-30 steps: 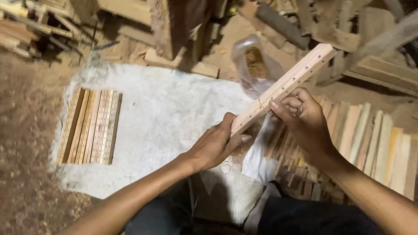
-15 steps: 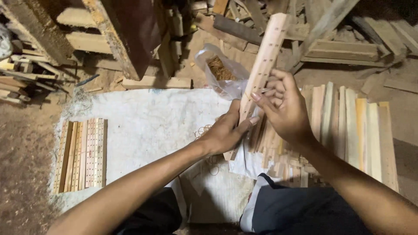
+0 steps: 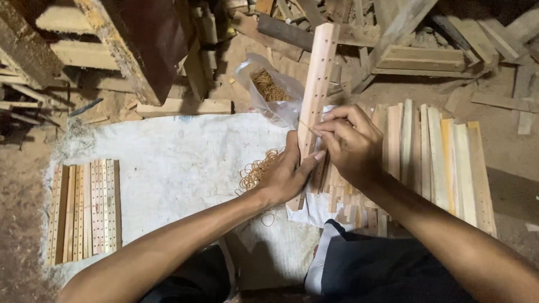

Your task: Banding wooden slats together using rubber bands

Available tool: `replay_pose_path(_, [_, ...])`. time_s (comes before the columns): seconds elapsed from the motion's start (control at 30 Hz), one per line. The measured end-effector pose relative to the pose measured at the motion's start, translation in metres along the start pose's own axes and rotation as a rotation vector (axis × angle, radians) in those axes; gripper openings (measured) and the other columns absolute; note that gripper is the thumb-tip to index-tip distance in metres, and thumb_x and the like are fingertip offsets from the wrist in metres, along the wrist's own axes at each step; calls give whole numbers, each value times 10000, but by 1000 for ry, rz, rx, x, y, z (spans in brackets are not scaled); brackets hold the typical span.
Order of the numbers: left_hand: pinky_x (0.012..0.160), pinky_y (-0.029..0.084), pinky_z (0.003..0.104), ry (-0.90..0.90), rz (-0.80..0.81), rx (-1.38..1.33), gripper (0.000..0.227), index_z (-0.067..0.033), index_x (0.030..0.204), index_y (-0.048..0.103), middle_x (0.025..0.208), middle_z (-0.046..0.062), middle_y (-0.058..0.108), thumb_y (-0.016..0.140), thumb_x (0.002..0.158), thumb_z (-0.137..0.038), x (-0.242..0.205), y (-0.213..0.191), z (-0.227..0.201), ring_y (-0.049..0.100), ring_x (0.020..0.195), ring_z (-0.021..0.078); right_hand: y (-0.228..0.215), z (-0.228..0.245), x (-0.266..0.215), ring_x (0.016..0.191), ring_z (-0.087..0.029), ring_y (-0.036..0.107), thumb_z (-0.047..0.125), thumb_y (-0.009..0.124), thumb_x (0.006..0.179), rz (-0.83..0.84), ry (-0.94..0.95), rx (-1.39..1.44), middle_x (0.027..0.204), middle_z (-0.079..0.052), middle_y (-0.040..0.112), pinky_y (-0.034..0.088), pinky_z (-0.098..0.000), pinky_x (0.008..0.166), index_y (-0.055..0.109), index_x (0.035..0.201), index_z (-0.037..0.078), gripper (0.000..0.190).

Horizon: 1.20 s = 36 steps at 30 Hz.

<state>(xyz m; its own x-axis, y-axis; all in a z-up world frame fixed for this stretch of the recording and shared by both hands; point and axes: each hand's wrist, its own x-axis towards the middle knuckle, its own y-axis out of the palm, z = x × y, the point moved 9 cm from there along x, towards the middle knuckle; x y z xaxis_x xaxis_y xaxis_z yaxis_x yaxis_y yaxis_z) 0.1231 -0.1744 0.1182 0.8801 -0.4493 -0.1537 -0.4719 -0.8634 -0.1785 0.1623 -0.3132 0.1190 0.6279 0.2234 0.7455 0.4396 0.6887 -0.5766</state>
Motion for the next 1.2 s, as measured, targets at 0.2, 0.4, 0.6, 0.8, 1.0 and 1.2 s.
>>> replay_pose_path(0.2, [1059, 427, 663, -113, 47, -87, 660, 47, 1366, 341, 1366, 351, 509, 395, 1012, -507, 12, 4, 19, 598, 1217, 437, 28, -5, -3, 856, -326, 637, 233, 547, 1107, 131, -81, -73, 918, -58, 520, 533, -408, 745, 571, 944, 93, 216])
replay_pose_path(0.4, [956, 502, 501, -106, -8, -415, 590, -11, 1337, 324, 1107, 168, 544, 215, 1058, -519, 31, -3, 34, 552, 1024, 300, 50, 15, -14, 783, -357, 604, 175, 549, 1059, 302, -157, 2, 835, -54, 484, 512, -441, 696, 546, 903, 88, 178])
replay_pose_path(0.6, [905, 550, 543, -47, -193, -263, 577, 87, 1350, 350, 1058, 255, 608, 483, 1046, -385, 51, -41, 52, 666, 930, 296, 62, 41, -26, 783, -374, 583, 180, 532, 1041, 422, -218, 40, 832, -89, 468, 480, -450, 692, 518, 888, 62, 194])
replay_pose_path(0.8, [944, 485, 565, 23, -450, -162, 442, 1, 1265, 473, 1089, 245, 628, 489, 1019, -366, 54, -86, 45, 620, 1051, 342, 64, 67, -37, 752, -317, 598, 112, 543, 1016, 498, -345, 85, 803, -59, 468, 474, -415, 693, 531, 847, 78, 173])
replay_pose_path(1.0, [960, 478, 493, 195, -570, -220, 192, -65, 1133, 480, 964, 76, 517, 441, 1058, -237, 26, -120, -2, 543, 988, 216, 54, 100, -35, 719, -307, 563, 118, 494, 1028, 586, -348, 225, 794, -49, 439, 449, -426, 647, 497, 842, 99, 187])
replay_pose_path(1.2, [695, 458, 273, 178, -628, -320, 220, -110, 1056, 484, 831, -39, 442, 471, 1054, -330, 31, -138, 21, 489, 770, 94, 64, 105, -70, 721, -304, 567, 143, 493, 1031, 608, -400, 249, 801, -59, 459, 463, -426, 636, 493, 844, 104, 190])
